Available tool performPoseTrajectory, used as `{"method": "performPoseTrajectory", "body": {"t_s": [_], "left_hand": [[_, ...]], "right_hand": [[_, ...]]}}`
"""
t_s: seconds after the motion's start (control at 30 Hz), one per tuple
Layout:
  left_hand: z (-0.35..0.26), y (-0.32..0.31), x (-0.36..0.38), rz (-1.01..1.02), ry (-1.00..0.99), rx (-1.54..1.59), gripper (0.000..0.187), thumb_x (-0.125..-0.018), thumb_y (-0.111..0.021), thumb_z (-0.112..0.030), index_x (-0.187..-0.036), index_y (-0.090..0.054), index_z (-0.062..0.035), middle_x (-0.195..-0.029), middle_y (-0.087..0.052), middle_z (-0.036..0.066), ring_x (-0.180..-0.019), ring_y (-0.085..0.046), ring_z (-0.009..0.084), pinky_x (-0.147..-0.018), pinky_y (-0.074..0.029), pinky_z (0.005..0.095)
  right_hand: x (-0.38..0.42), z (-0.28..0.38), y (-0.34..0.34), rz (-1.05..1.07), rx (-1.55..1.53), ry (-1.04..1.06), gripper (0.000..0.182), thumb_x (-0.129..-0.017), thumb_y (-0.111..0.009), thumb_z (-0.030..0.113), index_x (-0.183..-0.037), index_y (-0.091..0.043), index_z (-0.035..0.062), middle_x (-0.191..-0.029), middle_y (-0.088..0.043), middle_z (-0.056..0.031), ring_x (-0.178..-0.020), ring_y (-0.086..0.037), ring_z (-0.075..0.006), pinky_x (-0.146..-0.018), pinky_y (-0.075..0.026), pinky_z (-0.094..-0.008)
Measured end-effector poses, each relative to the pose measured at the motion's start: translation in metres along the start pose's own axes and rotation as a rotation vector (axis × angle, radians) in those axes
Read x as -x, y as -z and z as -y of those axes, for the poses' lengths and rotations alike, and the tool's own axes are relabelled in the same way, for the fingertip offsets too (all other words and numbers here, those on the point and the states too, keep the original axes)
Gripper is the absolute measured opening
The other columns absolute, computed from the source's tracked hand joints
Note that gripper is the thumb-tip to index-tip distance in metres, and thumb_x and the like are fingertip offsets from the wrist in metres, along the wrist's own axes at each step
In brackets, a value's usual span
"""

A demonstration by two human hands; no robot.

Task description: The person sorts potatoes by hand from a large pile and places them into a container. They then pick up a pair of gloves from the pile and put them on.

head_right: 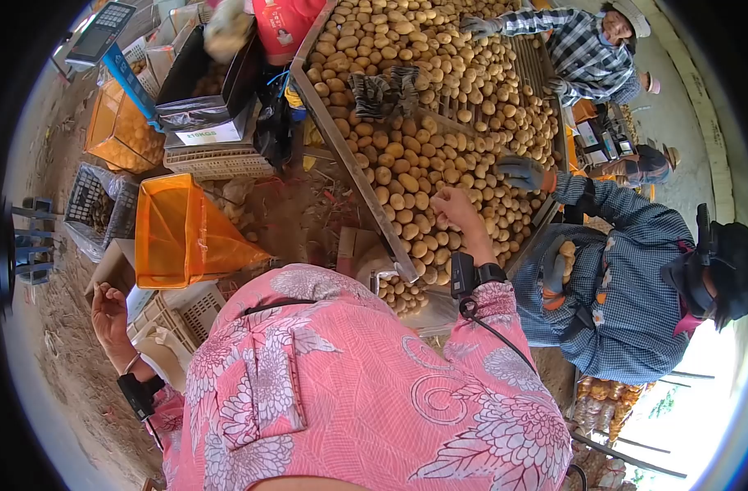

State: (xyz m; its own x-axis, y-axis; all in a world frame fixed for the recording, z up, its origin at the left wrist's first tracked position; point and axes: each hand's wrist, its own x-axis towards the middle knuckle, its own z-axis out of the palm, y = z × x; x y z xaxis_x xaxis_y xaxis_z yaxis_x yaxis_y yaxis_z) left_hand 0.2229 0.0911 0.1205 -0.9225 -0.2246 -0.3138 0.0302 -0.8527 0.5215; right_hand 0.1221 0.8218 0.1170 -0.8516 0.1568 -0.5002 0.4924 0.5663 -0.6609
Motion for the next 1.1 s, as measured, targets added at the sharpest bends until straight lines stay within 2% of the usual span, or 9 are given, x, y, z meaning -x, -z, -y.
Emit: {"method": "performPoseTrajectory", "body": {"t_s": [0.33, 0.4, 0.5, 0.87, 1.1], "left_hand": [[0.001, 0.000, -0.001, 0.012, 0.020, 0.010, 0.017, -0.089, -0.047, -0.007, -0.105, -0.053, -0.0022, -0.086, -0.051, 0.005, -0.071, -0.050, 0.0157, -0.067, -0.048, 0.0287], [0.002, -0.002, -0.001, 0.015, 0.023, 0.007, 0.017, -0.089, -0.048, -0.007, -0.104, -0.053, -0.0021, -0.086, -0.051, 0.005, -0.071, -0.050, 0.0157, -0.068, -0.048, 0.0288], [0.001, -0.002, 0.000, 0.002, 0.018, 0.012, 0.018, -0.088, -0.048, -0.007, -0.105, -0.053, -0.0019, -0.086, -0.051, 0.005, -0.071, -0.050, 0.0156, -0.068, -0.048, 0.0287], [-0.002, 0.003, -0.001, -0.041, -0.004, -0.022, 0.019, -0.088, -0.049, -0.008, -0.106, -0.053, -0.0021, -0.087, -0.051, 0.005, -0.070, -0.049, 0.0158, -0.067, -0.047, 0.0296], [-0.002, 0.006, -0.004, 0.012, 0.008, 0.003, 0.018, -0.088, -0.048, -0.008, -0.105, -0.053, -0.0016, -0.087, -0.051, 0.006, -0.071, -0.049, 0.0161, -0.067, -0.047, 0.0298]], "right_hand": [[0.010, 0.010, 0.001, -0.013, 0.010, -0.006, 0.020, -0.082, -0.058, 0.020, -0.083, -0.054, -0.0003, -0.064, -0.058, -0.0050, -0.047, -0.055, -0.0099, -0.036, -0.038, -0.0225], [0.009, 0.009, 0.002, -0.010, -0.038, -0.011, 0.020, -0.081, -0.058, 0.018, -0.082, -0.054, -0.0009, -0.061, -0.056, -0.0044, -0.043, -0.052, -0.0095, -0.034, -0.032, -0.0223], [0.007, 0.005, 0.003, 0.005, -0.012, -0.020, 0.020, -0.082, -0.057, 0.018, -0.083, -0.054, -0.0018, -0.064, -0.058, -0.0068, -0.046, -0.056, -0.0112, -0.034, -0.036, -0.0228], [0.007, 0.006, -0.001, 0.006, -0.052, -0.013, 0.018, -0.082, -0.056, 0.017, -0.082, -0.053, -0.0010, -0.064, -0.058, -0.0063, -0.044, -0.055, -0.0111, -0.032, -0.034, -0.0221], [0.003, 0.001, 0.001, 0.001, -0.062, 0.002, 0.019, -0.082, -0.057, 0.018, -0.081, -0.054, 0.0000, -0.063, -0.058, -0.0062, -0.044, -0.055, -0.0107, -0.032, -0.035, -0.0223]]}}
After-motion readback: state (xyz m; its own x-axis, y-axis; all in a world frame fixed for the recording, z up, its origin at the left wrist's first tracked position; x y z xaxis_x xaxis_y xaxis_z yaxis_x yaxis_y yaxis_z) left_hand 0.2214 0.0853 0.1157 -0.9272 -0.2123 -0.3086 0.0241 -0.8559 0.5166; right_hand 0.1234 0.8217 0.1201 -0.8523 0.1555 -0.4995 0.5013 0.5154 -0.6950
